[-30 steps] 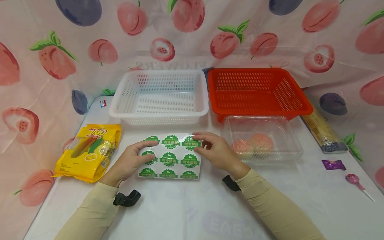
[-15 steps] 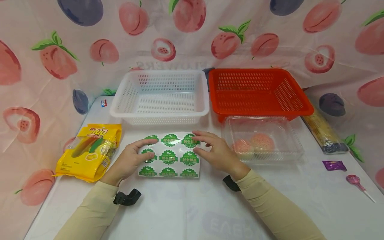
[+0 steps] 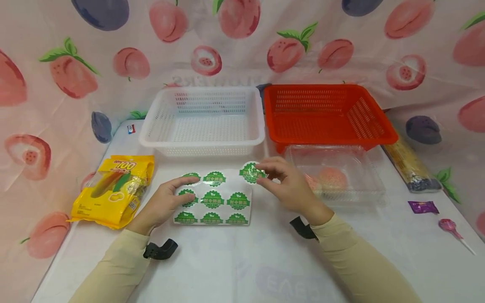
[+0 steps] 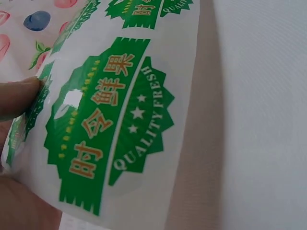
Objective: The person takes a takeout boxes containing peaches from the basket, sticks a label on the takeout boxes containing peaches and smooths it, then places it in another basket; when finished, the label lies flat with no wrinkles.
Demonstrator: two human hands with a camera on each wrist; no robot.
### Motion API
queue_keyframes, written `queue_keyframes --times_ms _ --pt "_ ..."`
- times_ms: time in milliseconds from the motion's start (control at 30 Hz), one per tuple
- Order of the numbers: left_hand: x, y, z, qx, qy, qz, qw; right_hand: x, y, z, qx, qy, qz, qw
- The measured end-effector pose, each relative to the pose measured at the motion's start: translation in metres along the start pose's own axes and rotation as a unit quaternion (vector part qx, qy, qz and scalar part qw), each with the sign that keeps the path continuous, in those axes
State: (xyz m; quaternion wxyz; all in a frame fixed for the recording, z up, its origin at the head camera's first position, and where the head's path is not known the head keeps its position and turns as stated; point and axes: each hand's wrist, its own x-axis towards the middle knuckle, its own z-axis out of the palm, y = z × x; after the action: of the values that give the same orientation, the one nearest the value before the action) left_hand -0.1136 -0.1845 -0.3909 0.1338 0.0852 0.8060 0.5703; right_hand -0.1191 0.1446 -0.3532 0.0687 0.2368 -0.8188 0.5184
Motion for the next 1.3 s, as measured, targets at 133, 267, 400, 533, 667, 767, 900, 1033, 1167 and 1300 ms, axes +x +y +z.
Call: queue_keyframes --times_ms 133,267,400,533,667,767,900,1033,1167,1300 --pt "0.002 -0.002 0.0 0.003 -0.002 -0.037 0.9993 -0.006 -0.004 -0.027 -0.027 0.008 0.042 0.999" --pt "0.005 -0.004 -0.001 -0.007 0.003 -0.081 0.9967 -0.01 -0.002 -0.064 -0.079 0.01 0.09 0.993" --pt "0.009 -0.004 0.0 -0.024 0.004 -0.095 0.9952 -0.012 0.006 -0.1 -0.133 0.012 0.121 0.984" --pt "0.013 -0.005 0.002 -0.028 0.006 -0.099 0.9947 -0.016 0.02 -0.128 -0.152 0.005 0.16 0.975" --pt "0.018 -0.007 0.005 -0.03 0.008 -0.109 0.9936 -0.021 0.033 -0.147 -0.155 -0.004 0.186 0.97" --pt "0.02 -0.008 0.007 -0.028 0.007 -0.117 0.9927 -0.021 0.043 -0.155 -0.164 0.0 0.186 0.969" --pt "0.02 -0.008 0.008 -0.023 0.004 -0.121 0.9923 -0.02 0.053 -0.161 -0.17 -0.005 0.201 0.965" --pt "0.02 -0.008 0.008 -0.018 0.002 -0.118 0.9928 -0.02 0.058 -0.163 -0.169 -0.011 0.215 0.962" --pt "0.02 -0.01 0.007 -0.013 0.003 -0.117 0.9931 -0.019 0.06 -0.165 -0.177 -0.015 0.23 0.957" --pt "0.021 -0.012 0.005 -0.009 0.004 -0.117 0.9931 -0.018 0.062 -0.165 -0.193 -0.022 0.232 0.953"
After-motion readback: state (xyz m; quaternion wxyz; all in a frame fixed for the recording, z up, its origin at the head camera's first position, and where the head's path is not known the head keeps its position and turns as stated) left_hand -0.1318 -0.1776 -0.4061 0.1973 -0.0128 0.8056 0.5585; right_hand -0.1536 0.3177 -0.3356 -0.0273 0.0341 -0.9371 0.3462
